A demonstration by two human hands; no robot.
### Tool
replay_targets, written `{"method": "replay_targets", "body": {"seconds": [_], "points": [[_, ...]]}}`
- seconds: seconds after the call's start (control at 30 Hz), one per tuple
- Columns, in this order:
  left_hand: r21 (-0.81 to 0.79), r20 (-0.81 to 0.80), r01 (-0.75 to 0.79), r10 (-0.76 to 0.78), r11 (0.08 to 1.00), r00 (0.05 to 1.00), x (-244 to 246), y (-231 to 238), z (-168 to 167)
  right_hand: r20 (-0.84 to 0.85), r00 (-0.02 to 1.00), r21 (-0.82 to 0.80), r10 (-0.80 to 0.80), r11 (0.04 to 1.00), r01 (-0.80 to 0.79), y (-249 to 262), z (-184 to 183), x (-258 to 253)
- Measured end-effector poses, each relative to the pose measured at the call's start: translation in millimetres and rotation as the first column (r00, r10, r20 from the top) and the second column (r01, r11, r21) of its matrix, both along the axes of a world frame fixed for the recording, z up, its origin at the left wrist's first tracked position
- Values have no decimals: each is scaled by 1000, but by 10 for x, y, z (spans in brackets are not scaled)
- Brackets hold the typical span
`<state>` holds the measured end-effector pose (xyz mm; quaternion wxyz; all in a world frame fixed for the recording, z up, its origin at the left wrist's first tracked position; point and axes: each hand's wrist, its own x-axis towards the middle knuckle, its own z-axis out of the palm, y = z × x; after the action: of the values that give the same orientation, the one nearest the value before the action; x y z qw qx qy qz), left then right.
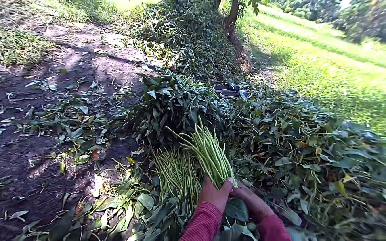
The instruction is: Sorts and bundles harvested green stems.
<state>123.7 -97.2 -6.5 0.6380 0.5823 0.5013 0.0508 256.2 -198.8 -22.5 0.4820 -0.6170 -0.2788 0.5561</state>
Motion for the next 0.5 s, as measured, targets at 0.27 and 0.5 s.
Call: {"method": "replay_targets", "body": {"seconds": [0.27, 0.5], "points": [[-120, -259, 93, -121, 988, 958, -984, 495, -1131, 329, 919, -420, 215, 905, -62, 312, -976, -1049], [-19, -386, 107, -106, 994, 916, -945, 443, -1361, 177, 984, -413, -1, 908, 75, 259, -957, -250]]}}
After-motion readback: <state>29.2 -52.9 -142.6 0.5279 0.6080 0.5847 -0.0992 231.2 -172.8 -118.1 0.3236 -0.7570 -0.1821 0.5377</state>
